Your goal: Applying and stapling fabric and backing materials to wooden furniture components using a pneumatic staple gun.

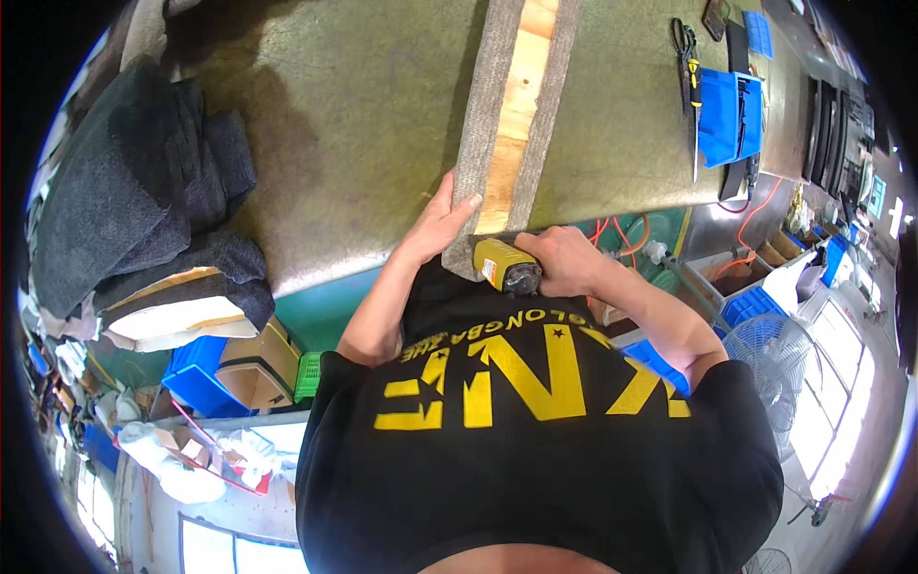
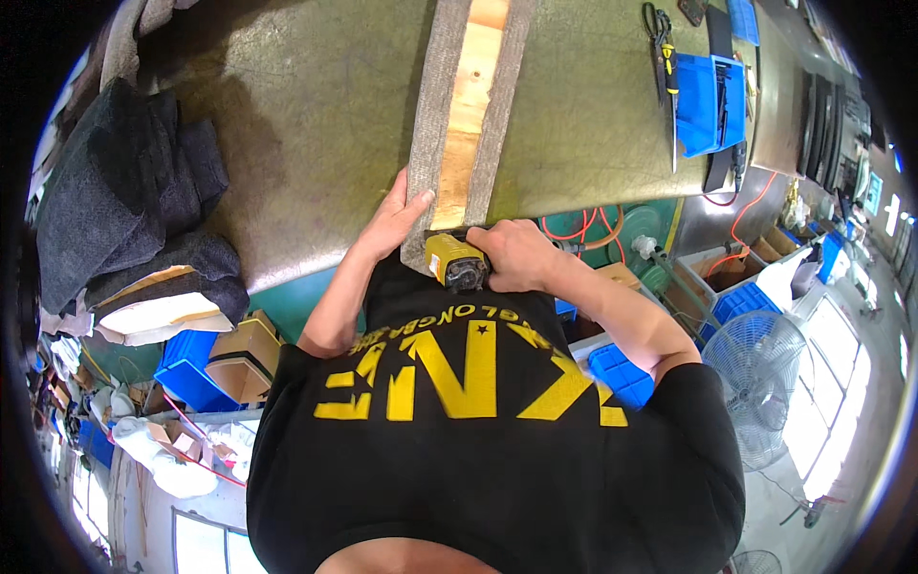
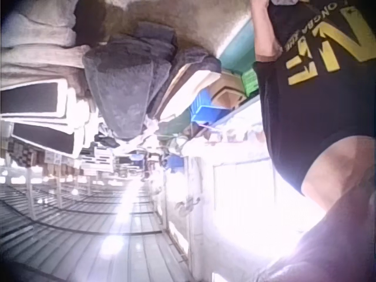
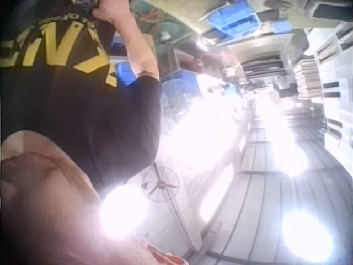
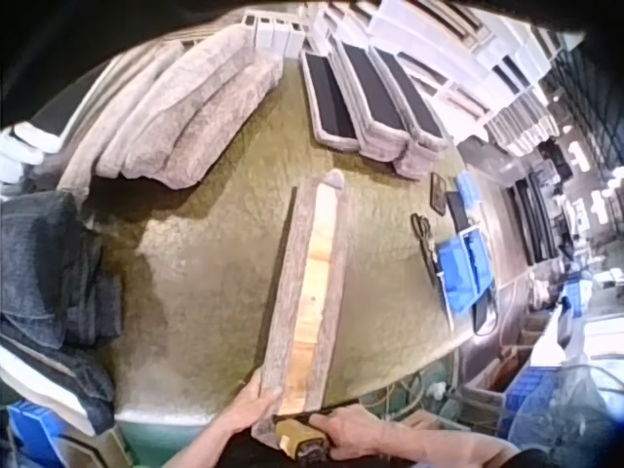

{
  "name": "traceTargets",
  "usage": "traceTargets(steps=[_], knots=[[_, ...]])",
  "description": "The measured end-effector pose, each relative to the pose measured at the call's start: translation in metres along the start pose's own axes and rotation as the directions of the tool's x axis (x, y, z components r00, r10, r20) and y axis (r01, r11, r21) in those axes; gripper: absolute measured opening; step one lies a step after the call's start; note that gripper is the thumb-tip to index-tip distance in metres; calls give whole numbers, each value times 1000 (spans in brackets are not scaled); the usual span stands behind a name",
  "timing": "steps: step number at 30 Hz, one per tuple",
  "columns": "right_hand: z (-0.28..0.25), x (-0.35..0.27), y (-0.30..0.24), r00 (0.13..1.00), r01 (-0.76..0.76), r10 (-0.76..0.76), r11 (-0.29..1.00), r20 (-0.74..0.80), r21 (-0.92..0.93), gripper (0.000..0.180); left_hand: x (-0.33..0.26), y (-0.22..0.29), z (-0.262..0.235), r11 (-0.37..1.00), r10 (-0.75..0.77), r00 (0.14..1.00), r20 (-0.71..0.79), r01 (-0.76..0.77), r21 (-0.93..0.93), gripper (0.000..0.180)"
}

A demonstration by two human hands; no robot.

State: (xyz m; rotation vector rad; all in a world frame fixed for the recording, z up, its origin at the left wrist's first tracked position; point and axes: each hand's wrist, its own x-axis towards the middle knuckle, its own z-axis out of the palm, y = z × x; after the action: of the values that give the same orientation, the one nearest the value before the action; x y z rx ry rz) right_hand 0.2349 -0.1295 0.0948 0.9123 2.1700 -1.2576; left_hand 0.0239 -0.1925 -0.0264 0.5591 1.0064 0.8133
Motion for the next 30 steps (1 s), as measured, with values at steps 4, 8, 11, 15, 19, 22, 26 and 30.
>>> traceTargets(steps=[4,8,11,15,19,22,26,30], knots=[[-27,-10,3,996,-3,14,994,-92,112,42,18,48,-14,959,-43,996,75,20,282,57],[-57,-12,21,949,-47,92,987,-302,152,47,35,47,-31,973,110,952,-285,-44,228,44],[-69,-13,50,912,-58,111,988,-395,144,42,-11,38,-38,754,420,737,-529,41,656,41],[-80,-6,78,917,-53,105,988,-385,143,43,-46,11,0,820,375,582,-721,154,551,49],[-85,11,83,845,-125,80,991,-528,-50,63,-33,8,53,854,336,434,-836,233,465,78],[-93,23,74,643,-109,-249,906,-724,-409,67,-21,-17,69,815,464,236,-854,263,516,69],[-85,32,37,659,384,-561,824,-501,-418,47,-17,-31,74,980,197,221,-955,-7,201,48],[-33,102,29,695,540,-661,739,-282,-402,43,-4,-32,79,941,325,122,-938,-134,309,28]])
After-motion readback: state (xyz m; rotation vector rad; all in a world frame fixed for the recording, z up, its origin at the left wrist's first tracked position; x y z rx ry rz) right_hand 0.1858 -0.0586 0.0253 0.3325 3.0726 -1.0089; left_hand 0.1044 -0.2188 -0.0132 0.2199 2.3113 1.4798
